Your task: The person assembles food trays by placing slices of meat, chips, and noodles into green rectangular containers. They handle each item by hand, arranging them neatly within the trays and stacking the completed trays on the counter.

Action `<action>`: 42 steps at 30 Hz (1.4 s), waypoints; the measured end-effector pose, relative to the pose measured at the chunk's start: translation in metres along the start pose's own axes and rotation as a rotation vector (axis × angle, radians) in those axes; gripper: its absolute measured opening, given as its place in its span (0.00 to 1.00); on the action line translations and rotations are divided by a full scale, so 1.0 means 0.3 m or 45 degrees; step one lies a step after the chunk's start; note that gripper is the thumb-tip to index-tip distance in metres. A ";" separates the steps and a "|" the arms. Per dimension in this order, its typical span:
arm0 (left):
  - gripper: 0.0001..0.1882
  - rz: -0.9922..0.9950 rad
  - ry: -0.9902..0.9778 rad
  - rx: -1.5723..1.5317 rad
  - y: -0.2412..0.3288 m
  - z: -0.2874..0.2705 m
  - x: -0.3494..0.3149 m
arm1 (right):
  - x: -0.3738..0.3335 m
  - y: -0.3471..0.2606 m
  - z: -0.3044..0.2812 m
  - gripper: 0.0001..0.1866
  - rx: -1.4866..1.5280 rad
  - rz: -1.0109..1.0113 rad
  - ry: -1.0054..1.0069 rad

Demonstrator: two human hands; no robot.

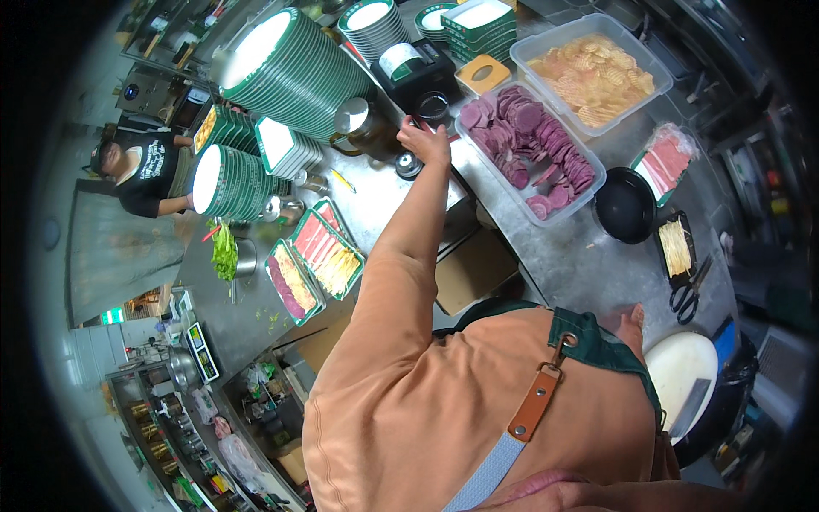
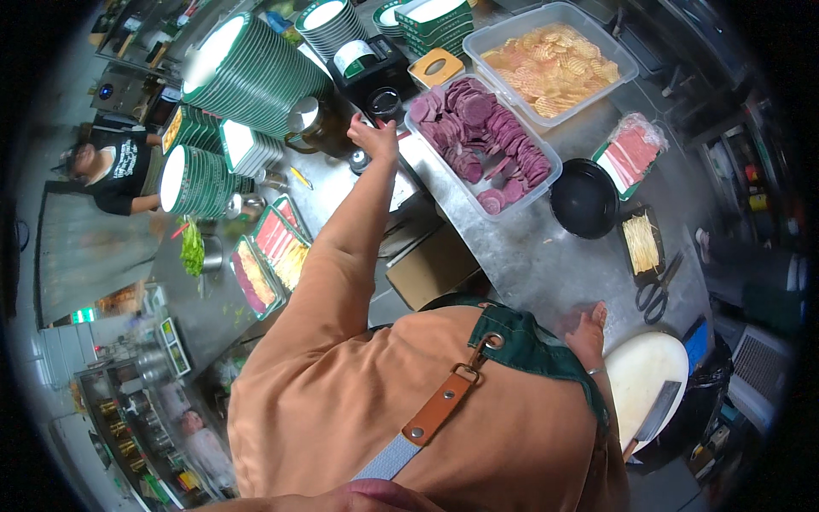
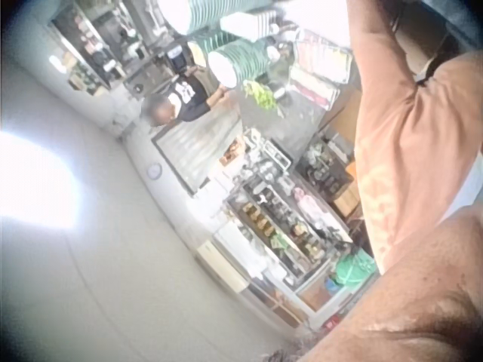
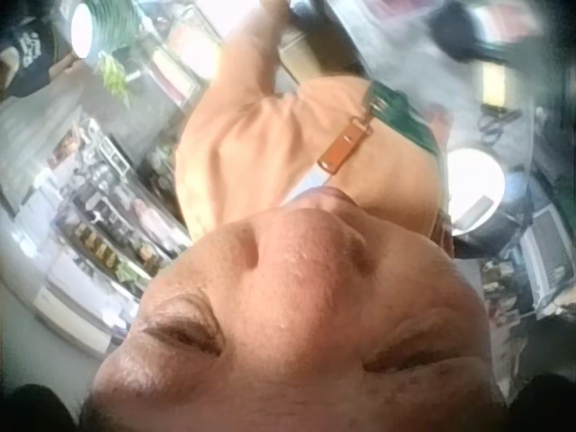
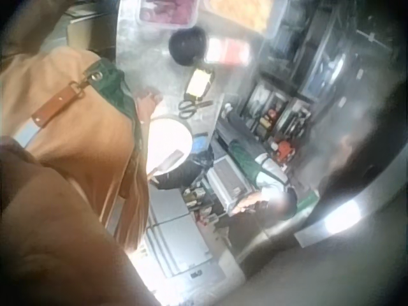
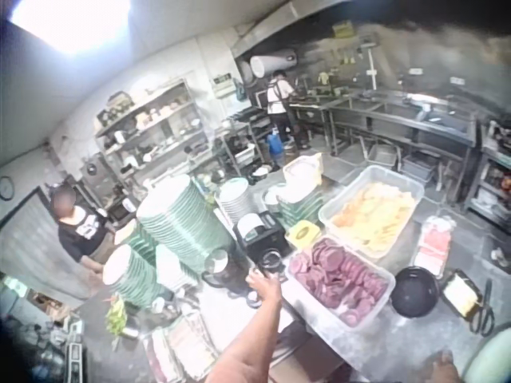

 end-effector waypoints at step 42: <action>0.51 0.732 -1.708 -0.665 0.755 -0.633 -0.574 | 0.023 0.042 0.068 0.41 -0.078 -0.026 -0.068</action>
Point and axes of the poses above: each hand's wrist, its own x-axis towards the middle knuckle, its own z-axis out of the palm, y = z × x, the point moved 10 cm from there along x, towards the middle knuckle, and after that the axes turned 15 degrees about -z, right-handed, at the moved point
